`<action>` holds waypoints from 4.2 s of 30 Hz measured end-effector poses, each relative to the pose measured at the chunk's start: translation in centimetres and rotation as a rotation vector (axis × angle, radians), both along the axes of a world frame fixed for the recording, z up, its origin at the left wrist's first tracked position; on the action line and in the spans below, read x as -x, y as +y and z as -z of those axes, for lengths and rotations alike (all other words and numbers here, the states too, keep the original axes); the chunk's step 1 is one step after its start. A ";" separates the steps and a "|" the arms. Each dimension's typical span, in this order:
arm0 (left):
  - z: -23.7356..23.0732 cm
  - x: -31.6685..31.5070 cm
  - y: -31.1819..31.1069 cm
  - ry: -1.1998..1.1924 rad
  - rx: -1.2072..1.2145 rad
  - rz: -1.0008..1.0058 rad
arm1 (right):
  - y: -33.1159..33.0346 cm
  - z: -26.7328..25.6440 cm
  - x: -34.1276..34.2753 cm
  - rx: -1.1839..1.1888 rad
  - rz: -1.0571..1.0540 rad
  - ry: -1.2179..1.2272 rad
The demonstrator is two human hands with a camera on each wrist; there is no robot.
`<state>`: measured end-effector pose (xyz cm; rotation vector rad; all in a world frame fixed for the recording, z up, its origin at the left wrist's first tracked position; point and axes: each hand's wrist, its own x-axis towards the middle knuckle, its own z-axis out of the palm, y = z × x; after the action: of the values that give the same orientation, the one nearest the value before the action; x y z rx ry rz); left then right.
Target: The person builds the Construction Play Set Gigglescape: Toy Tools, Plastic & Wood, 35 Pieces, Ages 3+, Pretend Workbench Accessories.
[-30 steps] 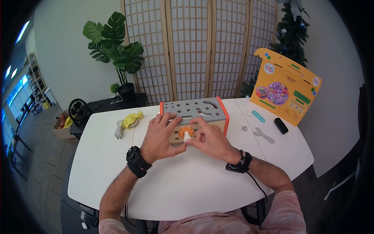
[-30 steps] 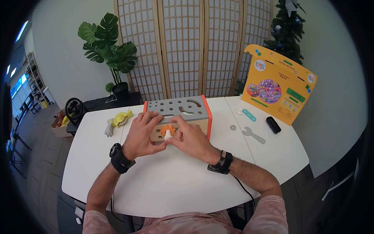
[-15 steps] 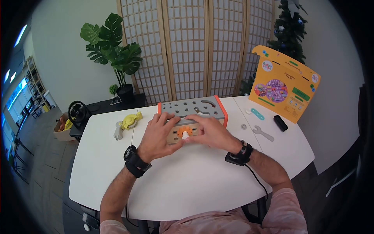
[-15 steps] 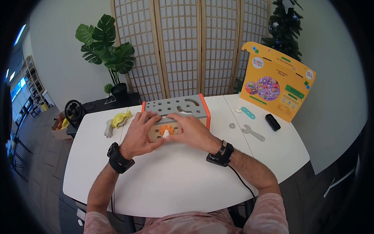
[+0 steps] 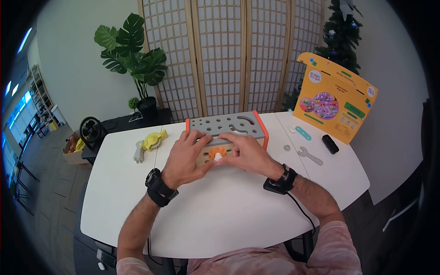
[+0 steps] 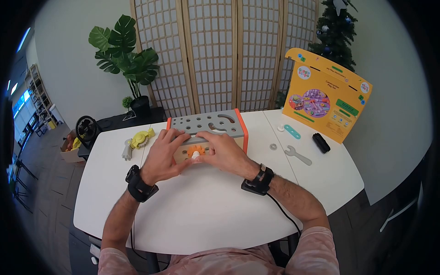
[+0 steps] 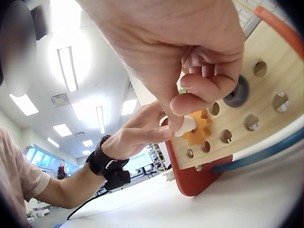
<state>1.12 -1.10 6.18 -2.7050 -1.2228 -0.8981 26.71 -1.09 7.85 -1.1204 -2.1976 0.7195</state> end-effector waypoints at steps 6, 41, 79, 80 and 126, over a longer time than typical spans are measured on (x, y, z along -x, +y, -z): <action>-0.3 -0.2 -0.2 0.005 0.022 -0.011 | 0.2 0.4 0.0 -0.004 0.004 0.008; -0.4 0.0 -0.1 0.030 0.015 -0.016 | -1.7 1.4 -2.4 -0.335 0.104 -0.335; 0.8 -0.2 0.0 0.081 -0.013 -0.017 | -2.7 0.2 -11.5 -0.178 0.301 -0.229; 0.8 -0.2 0.0 0.081 -0.008 -0.016 | -2.5 0.2 -12.2 -0.225 0.334 -0.221; 1.1 -0.6 -0.2 0.072 -0.018 -0.040 | -0.8 -1.5 -22.6 -0.312 0.669 0.107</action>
<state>1.68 -1.26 5.13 -2.6634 -1.2441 -0.7957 49.32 -1.87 9.32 -1.4807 -1.6106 0.1353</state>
